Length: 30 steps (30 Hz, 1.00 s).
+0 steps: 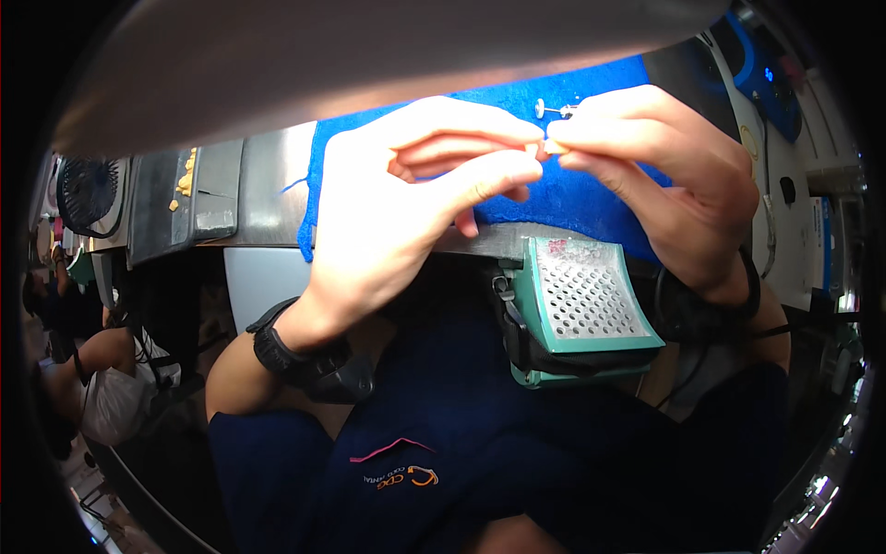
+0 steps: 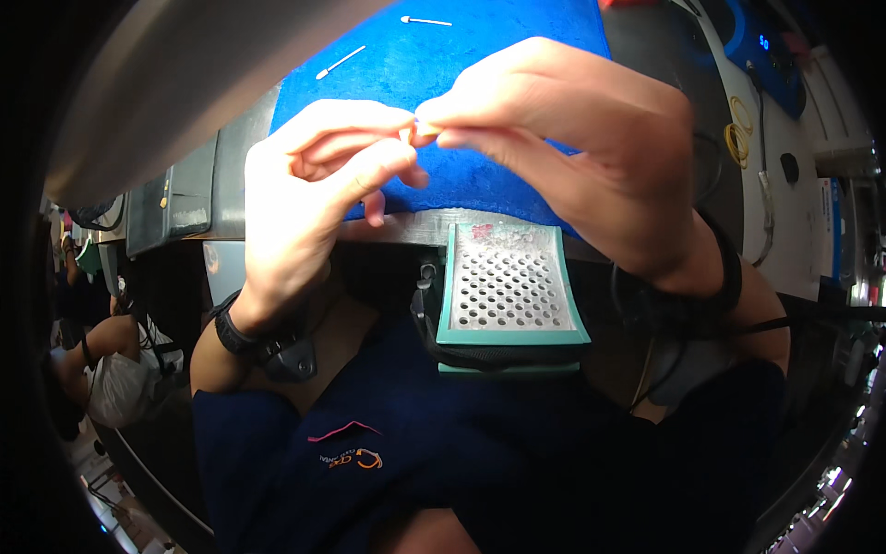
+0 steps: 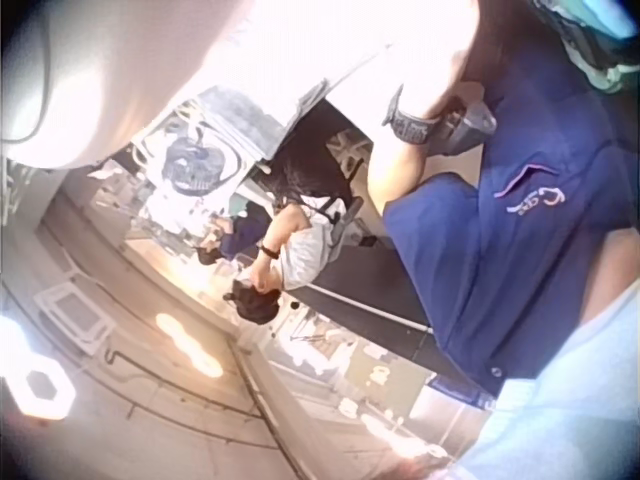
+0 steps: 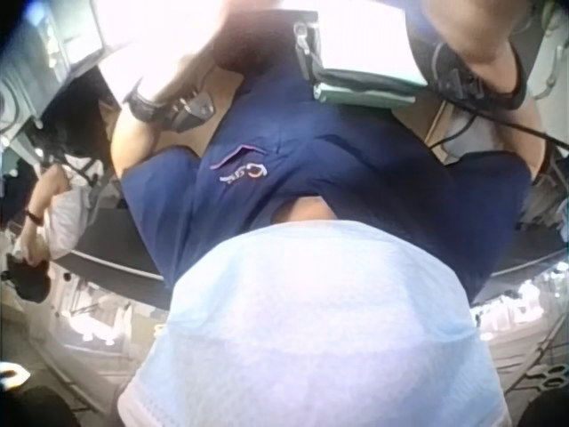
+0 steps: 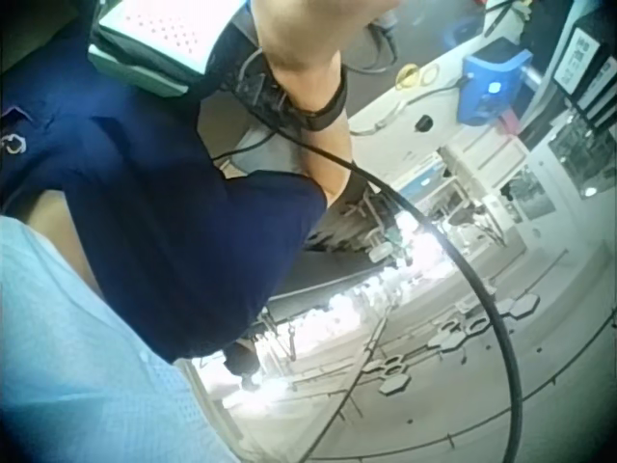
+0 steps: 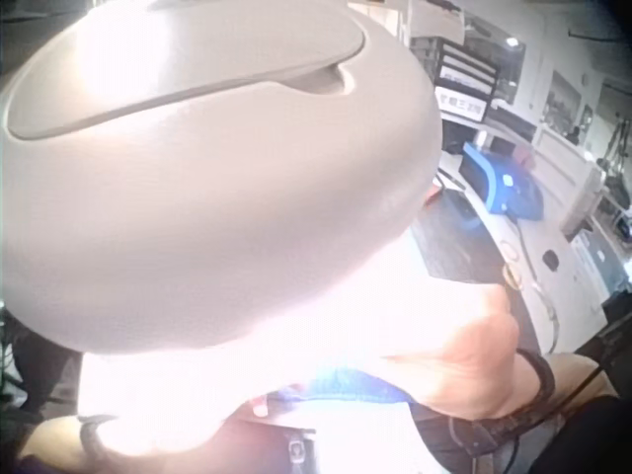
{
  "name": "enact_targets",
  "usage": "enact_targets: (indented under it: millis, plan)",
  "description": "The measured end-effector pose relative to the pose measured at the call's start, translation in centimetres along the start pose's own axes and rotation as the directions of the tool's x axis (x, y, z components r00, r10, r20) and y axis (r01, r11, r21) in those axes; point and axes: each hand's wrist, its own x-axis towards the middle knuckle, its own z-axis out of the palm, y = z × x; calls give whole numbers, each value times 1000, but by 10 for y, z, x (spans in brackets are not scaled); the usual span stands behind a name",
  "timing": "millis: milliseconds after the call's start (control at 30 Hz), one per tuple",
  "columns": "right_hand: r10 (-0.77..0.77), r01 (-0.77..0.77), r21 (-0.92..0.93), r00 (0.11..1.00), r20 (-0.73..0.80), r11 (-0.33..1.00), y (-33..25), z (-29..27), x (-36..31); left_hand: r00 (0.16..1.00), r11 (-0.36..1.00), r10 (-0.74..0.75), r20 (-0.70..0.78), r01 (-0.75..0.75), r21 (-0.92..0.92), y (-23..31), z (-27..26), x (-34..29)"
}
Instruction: Polishing small dental prosthetic pieces using a hand-held rotary tool at a lab workbench.
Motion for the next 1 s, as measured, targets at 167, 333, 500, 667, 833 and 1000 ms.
enact_targets:
  millis: [167,333,500,667,833,1000]
  plan:
    - [-70,69,67,998,4,995,-3,2,-4,999,999,-23,-42,25,41,4,5,-7]
    - [-87,88,39,996,-11,995,0,2,-6,998,998,-45,-35,47,49,5,7,-5]
    - [-79,80,52,997,-17,995,0,4,-8,999,995,15,-53,-10,104,-1,8,-5]
    - [-149,150,22,989,-16,989,6,4,-7,999,997,-6,-52,10,80,-1,9,-4]
    - [83,-86,166,996,27,982,1,2,-7,998,997,-5,-59,9,73,3,11,-5]
    - [81,-94,211,994,70,973,2,2,-8,998,998,49,-28,-50,-28,-1,12,-8]
